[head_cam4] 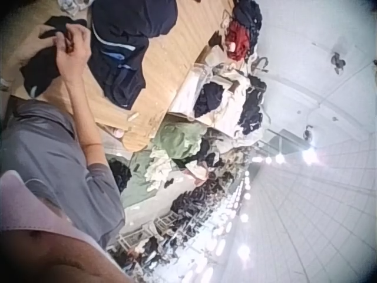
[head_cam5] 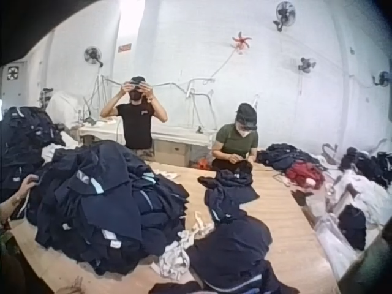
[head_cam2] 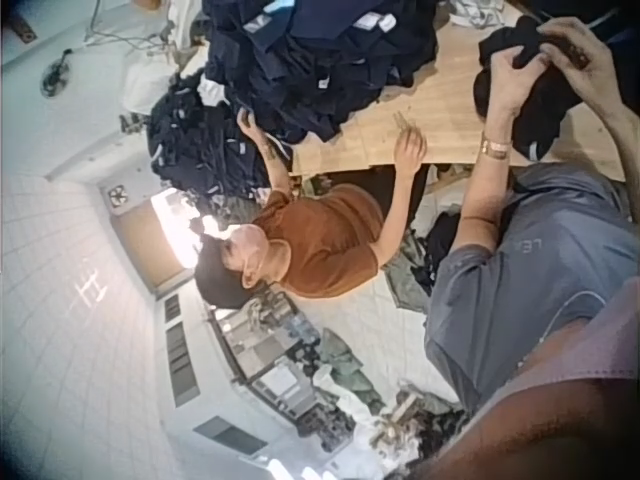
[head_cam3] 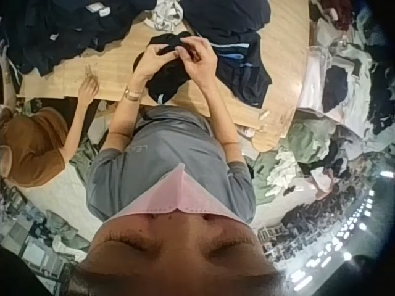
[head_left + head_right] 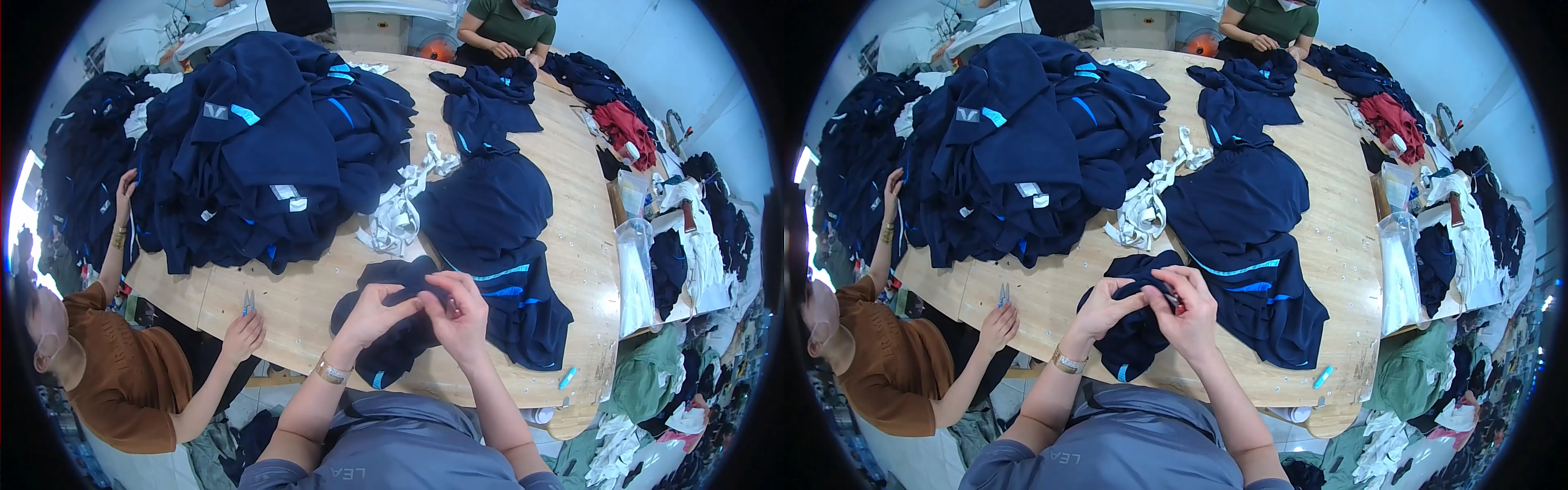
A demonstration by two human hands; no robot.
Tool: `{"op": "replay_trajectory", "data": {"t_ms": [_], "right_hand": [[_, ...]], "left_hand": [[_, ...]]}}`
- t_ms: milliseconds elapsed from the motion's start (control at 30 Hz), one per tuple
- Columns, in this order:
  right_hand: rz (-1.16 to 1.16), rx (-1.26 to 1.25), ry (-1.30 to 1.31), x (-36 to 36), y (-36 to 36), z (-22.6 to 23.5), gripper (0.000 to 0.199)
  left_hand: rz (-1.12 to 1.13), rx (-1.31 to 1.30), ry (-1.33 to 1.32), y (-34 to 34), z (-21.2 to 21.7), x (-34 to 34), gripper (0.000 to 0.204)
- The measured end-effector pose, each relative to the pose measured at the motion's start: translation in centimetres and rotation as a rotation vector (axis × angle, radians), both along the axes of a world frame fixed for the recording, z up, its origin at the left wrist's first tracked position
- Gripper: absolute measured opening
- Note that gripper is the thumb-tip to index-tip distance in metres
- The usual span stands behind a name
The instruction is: Trimming loose threads from dark blue garments using small scissors.
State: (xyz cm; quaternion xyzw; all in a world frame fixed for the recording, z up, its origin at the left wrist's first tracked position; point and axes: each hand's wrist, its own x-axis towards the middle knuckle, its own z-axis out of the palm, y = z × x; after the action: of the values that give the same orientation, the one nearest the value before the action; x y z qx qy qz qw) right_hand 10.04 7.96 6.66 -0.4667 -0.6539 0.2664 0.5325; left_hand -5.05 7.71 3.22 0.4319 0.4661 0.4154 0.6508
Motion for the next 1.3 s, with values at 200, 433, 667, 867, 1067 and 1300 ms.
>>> {"op": "replay_trajectory", "data": {"t_ms": [200,433,667,867,1067,1300], "right_hand": [[0.091,-0.179,0.064,0.7,0.6,-0.4,0.008],[0.320,-0.713,0.788,2.0,0.6,-1.1,0.014],[0.212,-0.480,0.350,1.3,0.1,0.4,0.011],[0.235,-0.327,0.229,1.4,-0.4,1.0,0.007],[0.412,-0.325,0.663,3.9,-1.6,0.8,0.023],[0.180,-0.346,-0.094,5.1,-1.7,0.3,0.020]], "left_hand": [[0.025,0.536,0.539,-0.2,0.7,0.2,0.029],[-0.068,0.316,0.380,-0.5,3.2,0.2,0.030],[-0.092,0.465,0.484,-0.8,3.5,0.8,0.029],[-0.060,0.357,0.475,-1.0,3.1,1.4,0.024],[-0.009,0.471,0.386,-1.1,3.8,0.6,0.025],[-0.073,0.339,0.219,-0.8,3.9,-0.3,0.043]]}}
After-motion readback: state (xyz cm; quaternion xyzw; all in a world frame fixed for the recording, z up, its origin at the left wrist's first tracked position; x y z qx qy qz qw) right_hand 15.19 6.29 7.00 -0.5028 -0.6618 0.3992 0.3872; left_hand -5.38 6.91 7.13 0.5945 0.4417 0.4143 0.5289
